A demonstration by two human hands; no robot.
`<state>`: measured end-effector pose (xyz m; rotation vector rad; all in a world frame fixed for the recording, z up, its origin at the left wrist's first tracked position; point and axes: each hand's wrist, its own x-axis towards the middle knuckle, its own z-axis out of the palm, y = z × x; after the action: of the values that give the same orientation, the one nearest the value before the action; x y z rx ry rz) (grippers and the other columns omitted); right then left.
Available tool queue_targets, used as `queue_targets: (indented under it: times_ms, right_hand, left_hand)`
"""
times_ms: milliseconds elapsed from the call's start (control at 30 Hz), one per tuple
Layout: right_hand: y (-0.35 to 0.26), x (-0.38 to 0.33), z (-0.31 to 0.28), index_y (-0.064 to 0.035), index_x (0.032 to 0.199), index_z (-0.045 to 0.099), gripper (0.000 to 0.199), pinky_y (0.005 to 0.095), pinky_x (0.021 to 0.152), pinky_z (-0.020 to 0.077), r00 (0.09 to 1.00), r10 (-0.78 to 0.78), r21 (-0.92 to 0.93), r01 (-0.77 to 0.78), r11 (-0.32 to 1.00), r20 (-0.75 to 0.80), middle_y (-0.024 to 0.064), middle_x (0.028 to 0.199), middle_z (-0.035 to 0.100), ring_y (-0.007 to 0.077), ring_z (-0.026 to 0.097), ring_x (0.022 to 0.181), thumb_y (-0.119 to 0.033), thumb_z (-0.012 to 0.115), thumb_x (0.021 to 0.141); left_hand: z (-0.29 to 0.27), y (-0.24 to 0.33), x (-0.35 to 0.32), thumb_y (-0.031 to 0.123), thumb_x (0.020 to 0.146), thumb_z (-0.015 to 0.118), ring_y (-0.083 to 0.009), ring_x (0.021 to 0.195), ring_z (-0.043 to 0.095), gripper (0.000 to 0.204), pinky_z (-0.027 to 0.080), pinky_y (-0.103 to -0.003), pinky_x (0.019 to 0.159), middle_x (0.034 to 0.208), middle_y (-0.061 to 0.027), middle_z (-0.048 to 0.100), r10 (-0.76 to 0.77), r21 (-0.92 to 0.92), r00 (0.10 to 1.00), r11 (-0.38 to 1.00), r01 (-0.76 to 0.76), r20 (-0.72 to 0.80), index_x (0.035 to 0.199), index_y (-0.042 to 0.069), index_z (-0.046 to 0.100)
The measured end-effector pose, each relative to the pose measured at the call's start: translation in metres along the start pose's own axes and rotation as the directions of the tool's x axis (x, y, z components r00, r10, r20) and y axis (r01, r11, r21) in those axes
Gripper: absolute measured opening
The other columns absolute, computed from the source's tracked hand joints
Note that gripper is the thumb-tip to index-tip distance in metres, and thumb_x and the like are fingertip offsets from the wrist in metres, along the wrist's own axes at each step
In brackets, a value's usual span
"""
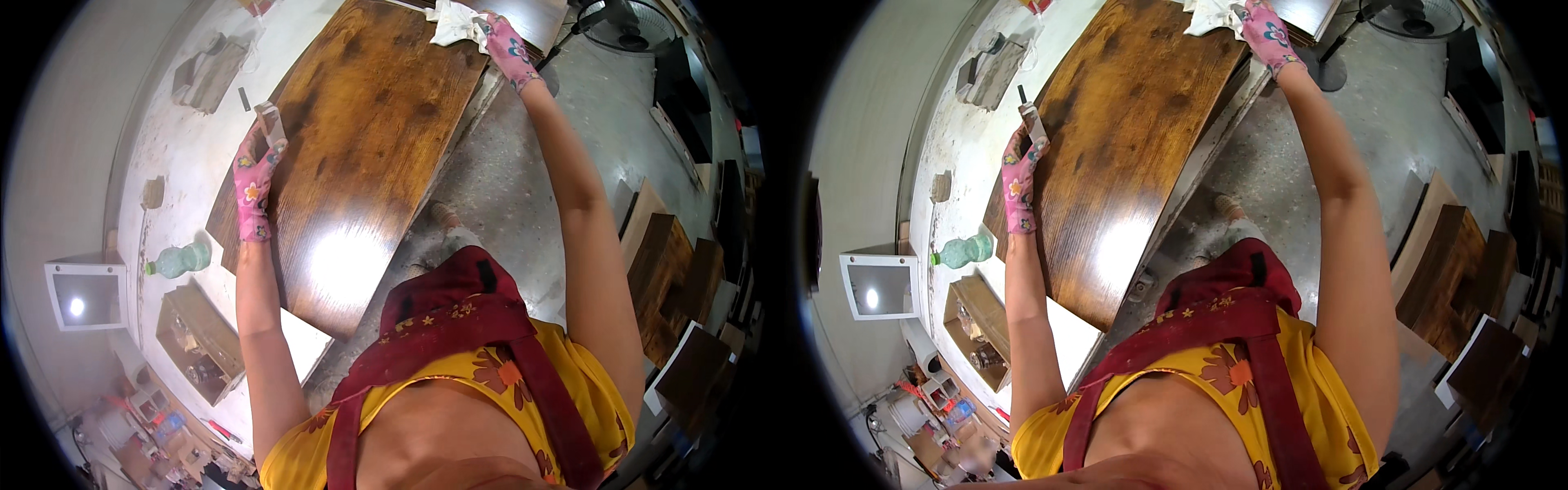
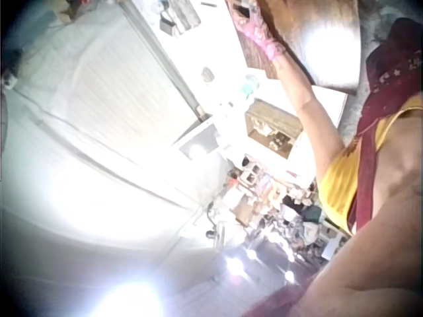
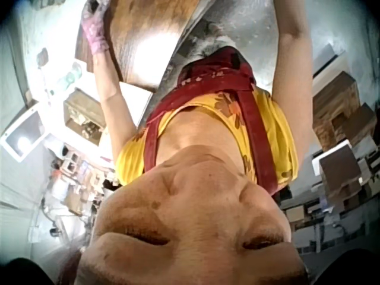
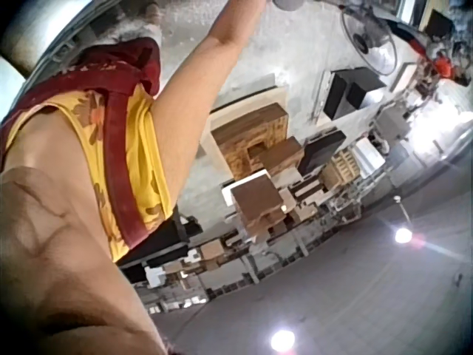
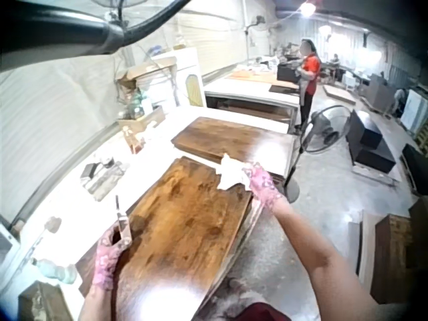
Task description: The person wipes a wood panel using a cloth, then picks up a small block of wood and applies a substance to it from a container before resuming wiping the panel.
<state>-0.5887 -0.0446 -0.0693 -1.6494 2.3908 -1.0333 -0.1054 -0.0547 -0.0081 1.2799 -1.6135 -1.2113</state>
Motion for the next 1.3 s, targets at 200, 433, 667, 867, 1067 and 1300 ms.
queue_targets:
  times_ms: [200, 433, 667, 867, 1067, 1300]
  right_hand:
    - [-0.042, -0.053, 0.001, -0.0076, 0.119, 0.057, 0.032, 0.039, 0.087, 0.0456, 0.958, -0.06, 0.116, 0.096, 0.989, -0.28, 0.0188, 0.108, 0.059, 0.0355, 0.057, 0.097, -0.017, 0.044, 0.091]
    - [-0.03, -0.081, 0.004, -0.0123, 0.115, 0.063, 0.031, 0.0412, 0.096, 0.0402, 0.862, -0.1, 0.024, 0.129, 0.991, -0.497, 0.0104, 0.119, 0.06, 0.031, 0.052, 0.11, -0.013, 0.052, 0.085]
    - [-0.023, -0.091, -0.005, -0.0148, 0.113, 0.064, 0.032, 0.0382, 0.099, 0.0373, 0.831, -0.183, 0.036, 0.237, 0.971, -0.526, 0.0032, 0.121, 0.06, 0.0287, 0.053, 0.108, -0.011, 0.055, 0.082]
    - [-0.007, -0.082, -0.042, -0.0156, 0.103, 0.064, 0.026, 0.0389, 0.086, 0.0442, 0.85, -0.312, -0.207, 0.244, 0.947, -0.425, 0.007, 0.105, 0.061, 0.0271, 0.054, 0.101, -0.018, 0.066, 0.078]
    - [-0.014, -0.107, -0.043, -0.015, 0.107, 0.066, 0.03, 0.037, 0.084, 0.0457, 0.893, -0.244, -0.111, 0.218, 0.97, -0.379, 0.0093, 0.102, 0.06, 0.0285, 0.055, 0.097, -0.016, 0.068, 0.076]
    - [-0.114, -0.226, -0.026, -0.0101, 0.115, 0.061, 0.037, 0.037, 0.09, 0.0462, 0.972, -0.215, 0.303, 0.234, 0.924, -0.094, 0.0105, 0.117, 0.058, 0.028, 0.054, 0.105, -0.014, 0.068, 0.078]
  left_hand:
    - [-0.004, -0.011, 0.011, 0.016, 0.08, 0.074, -0.0147, 0.101, 0.057, 0.052, 0.043, -0.025, 0.09, 0.113, -0.0077, 0.06, 0.065, 0.052, 0.997, 0.997, -0.064, -0.032, 0.123, -0.003, 0.053]
    - [-0.007, -0.009, 0.014, 0.024, 0.077, 0.076, -0.0158, 0.108, 0.054, 0.06, 0.039, -0.028, 0.097, 0.118, -0.0111, 0.06, 0.051, 0.046, 0.998, 0.998, -0.052, 0.022, 0.126, -0.003, 0.053]
    - [-0.007, -0.006, 0.014, 0.02, 0.079, 0.076, -0.0136, 0.101, 0.056, 0.053, 0.042, -0.025, 0.09, 0.11, -0.007, 0.061, 0.089, 0.053, 0.996, 0.995, -0.09, 0.022, 0.123, -0.002, 0.055]
    - [-0.01, -0.004, 0.01, 0.019, 0.079, 0.074, -0.0136, 0.102, 0.056, 0.053, 0.042, -0.024, 0.091, 0.112, -0.0082, 0.061, 0.105, 0.005, 0.994, 0.994, -0.105, 0.024, 0.123, -0.003, 0.053]
    - [-0.01, -0.008, 0.015, 0.019, 0.079, 0.075, -0.0136, 0.101, 0.057, 0.056, 0.043, -0.025, 0.089, 0.113, -0.0088, 0.061, 0.101, 0.018, 0.994, 0.995, -0.102, 0.035, 0.124, -0.005, 0.052]
    - [-0.016, -0.017, 0.019, 0.018, 0.077, 0.077, -0.0141, 0.102, 0.057, 0.06, 0.044, -0.024, 0.089, 0.114, -0.0096, 0.061, 0.07, 0.066, 0.997, 0.995, -0.071, 0.016, 0.126, -0.006, 0.051]
